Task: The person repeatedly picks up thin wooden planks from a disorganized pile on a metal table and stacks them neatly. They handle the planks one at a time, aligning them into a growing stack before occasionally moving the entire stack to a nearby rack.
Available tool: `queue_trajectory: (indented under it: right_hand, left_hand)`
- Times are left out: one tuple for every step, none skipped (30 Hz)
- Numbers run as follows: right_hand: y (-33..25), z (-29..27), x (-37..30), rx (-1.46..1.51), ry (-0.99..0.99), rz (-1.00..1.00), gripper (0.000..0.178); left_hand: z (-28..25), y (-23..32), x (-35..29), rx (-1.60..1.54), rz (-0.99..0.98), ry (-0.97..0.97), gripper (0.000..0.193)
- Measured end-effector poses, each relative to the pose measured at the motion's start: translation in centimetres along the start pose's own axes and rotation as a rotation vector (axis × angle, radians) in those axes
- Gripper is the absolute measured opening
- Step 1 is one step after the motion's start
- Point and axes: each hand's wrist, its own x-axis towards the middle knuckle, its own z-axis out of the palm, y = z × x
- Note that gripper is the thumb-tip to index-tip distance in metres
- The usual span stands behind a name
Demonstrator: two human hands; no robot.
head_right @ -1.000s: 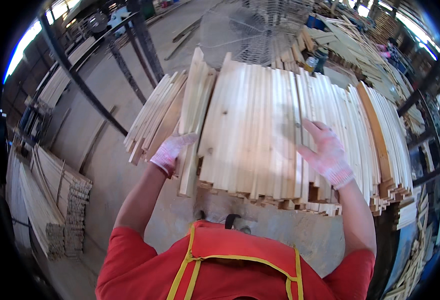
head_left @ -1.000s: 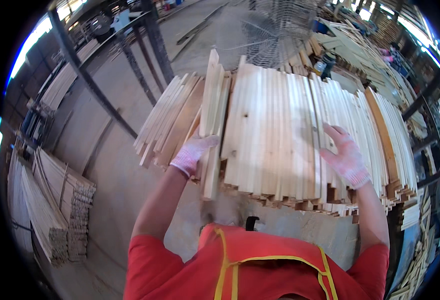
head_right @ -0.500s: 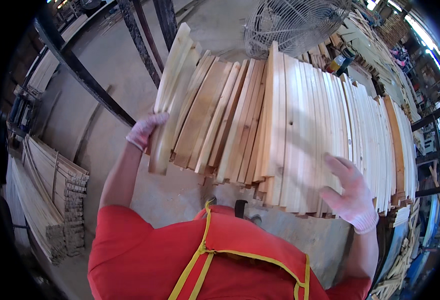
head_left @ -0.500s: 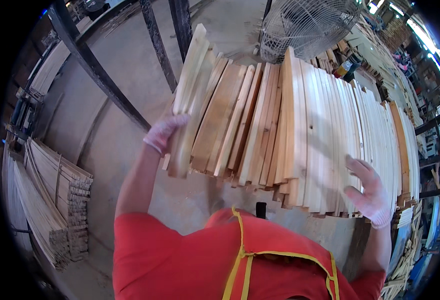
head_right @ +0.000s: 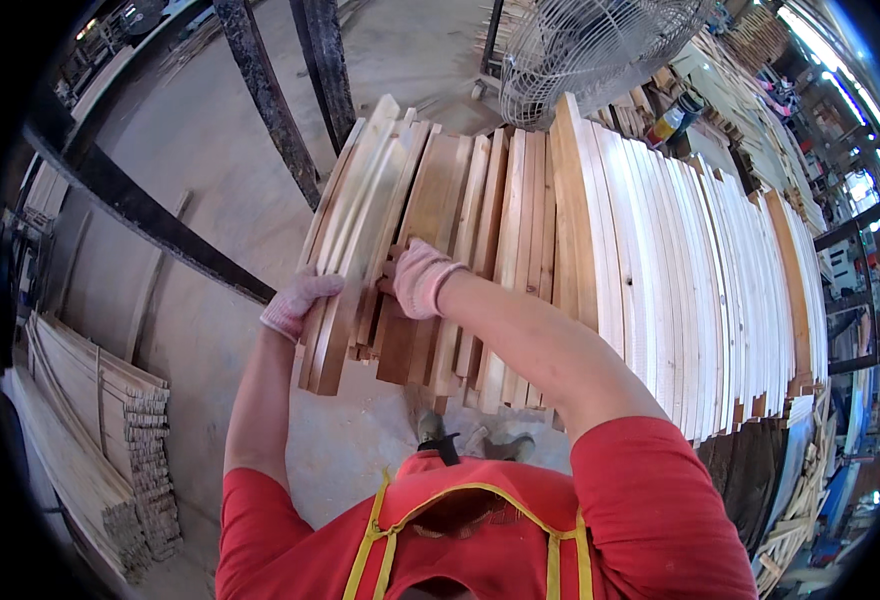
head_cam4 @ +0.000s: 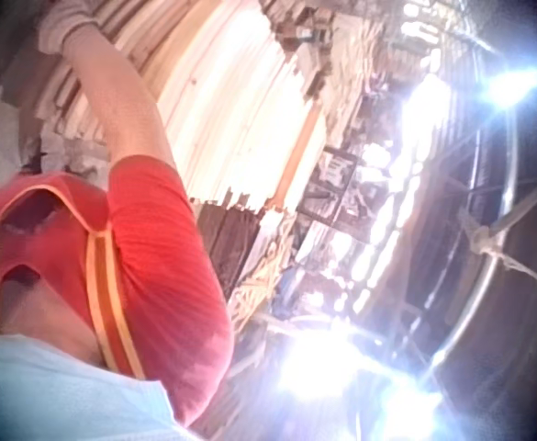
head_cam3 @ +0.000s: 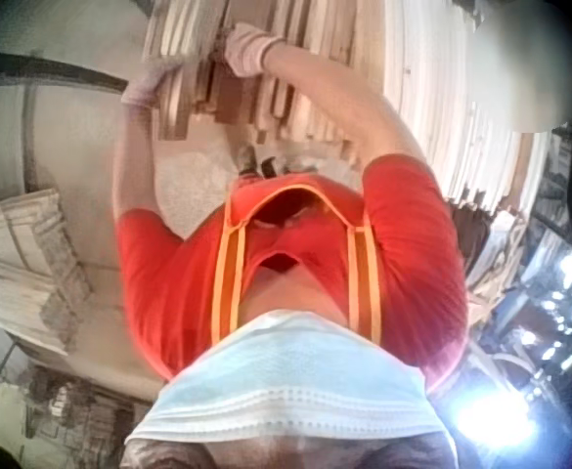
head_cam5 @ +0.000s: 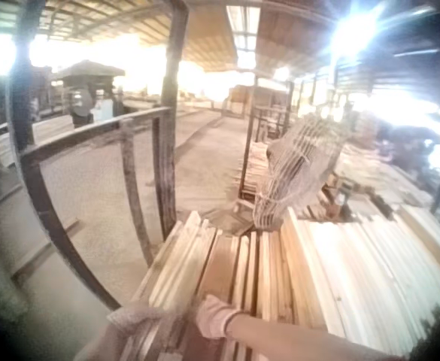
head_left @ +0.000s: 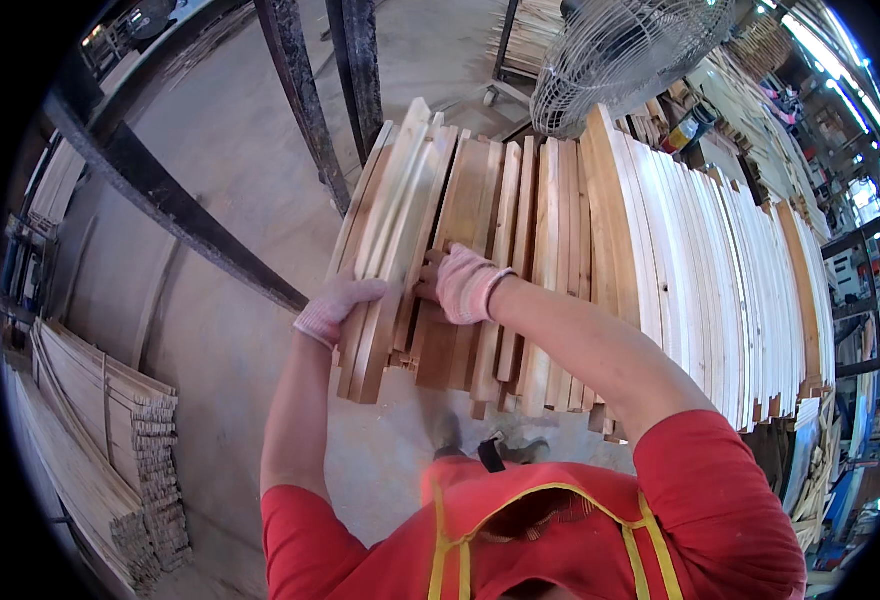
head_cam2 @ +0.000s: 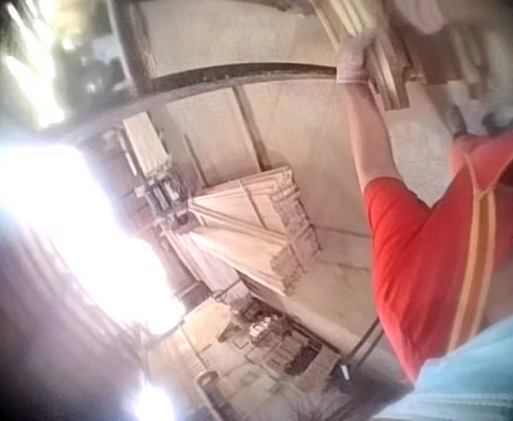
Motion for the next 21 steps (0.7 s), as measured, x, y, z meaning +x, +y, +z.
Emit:
queue_trajectory:
  right_hand:
    - [0.5,-1.1,0.1,0.033,-0.104,0.008,0.047]
    - [0.4,-3.0,-0.1,0.064,-0.206,0.009,0.051]
    - [0.3,-4.6,-0.7,0.080,-0.223,0.015,0.050]
    - [0.4,-4.4,-0.2,0.068,-0.235,0.034,0.048]
    - [0.5,-4.3,0.7,0.054,-0.242,0.053,0.047]
    - [0.8,-4.2,1.6,0.040,-0.249,0.073,0.047]
    - [1.3,-4.1,2.2,-0.035,-0.286,0.026,0.042]
    - [1.5,-4.3,2.1,-0.024,-0.236,0.023,0.041]
    - [1.8,-5.0,1.4,-0.019,-0.188,0.017,0.040]
    - [2.1,-5.7,0.6,-0.012,-0.140,0.012,0.039]
    - [2.4,-6.5,-0.4,-0.062,-0.158,0.033,0.035]
    - [2.8,-6.0,-1.2,-0.066,-0.272,0.060,0.035]
    - [3.5,-5.1,-2.3,-0.067,-0.387,0.088,0.034]
    - [4.3,-4.5,-3.6,-0.071,-0.501,0.114,0.034]
    - [5.2,-3.6,-6.5,0.064,-0.348,0.109,0.033]
    - [5.6,-3.0,-9.3,0.183,-0.183,0.095,0.033]
    - [5.8,-3.7,-11.4,0.237,-0.109,0.071,0.036]
    - [5.7,-5.3,-13.5,0.294,-0.038,0.053,0.039]
    - [5.1,-6.7,-15.5,0.328,0.003,0.079,0.038]
    - [4.4,-7.5,-17.2,0.364,0.048,0.098,0.038]
    - [3.7,-7.4,-19.4,0.427,0.174,0.091,0.037]
  left_hand:
    - [-0.4,0.0,-0.4,-0.079,-0.043,-0.013,0.075]
    - [-0.6,0.0,-0.8,-0.068,-0.037,0.002,0.075]
    - [-0.7,0.1,-0.9,-0.055,-0.025,0.012,0.075]
    - [-0.7,0.1,-0.9,-0.041,-0.014,0.021,0.075]
    - [-0.5,0.2,-0.7,-0.019,0.010,0.011,0.082]
    - [0.2,0.1,-0.3,0.004,0.033,-0.001,0.089]
    - [1.1,0.1,0.2,0.028,0.056,-0.014,0.096]
    - [1.8,0.1,0.4,0.030,0.052,-0.010,0.100]
    - [2.8,0.1,0.4,0.027,0.052,-0.003,0.104]
    - [3.7,0.1,0.6,0.024,0.052,0.002,0.108]
    - [4.8,0.0,1.1,0.030,0.076,-0.041,0.111]
    - [5.8,0.1,1.7,0.155,0.031,-0.012,0.111]
    - [6.9,0.0,2.6,0.281,-0.013,0.014,0.111]
    - [8.1,0.0,3.3,0.406,-0.054,0.043,0.112]
    - [9.9,0.9,3.5,0.686,-0.024,0.026,0.115]
    - [11.3,0.6,3.9,0.648,-0.011,0.007,0.116]
    - [12.5,-0.5,4.0,0.607,-0.016,0.002,0.117]
    - [13.9,-1.2,4.2,0.568,-0.021,-0.011,0.118]
    - [15.7,0.0,4.4,0.804,-0.177,0.029,0.120]
    - [15.7,0.1,4.8,0.825,-0.169,0.044,0.117]
    - [15.4,0.0,5.1,0.843,-0.161,0.055,0.113]
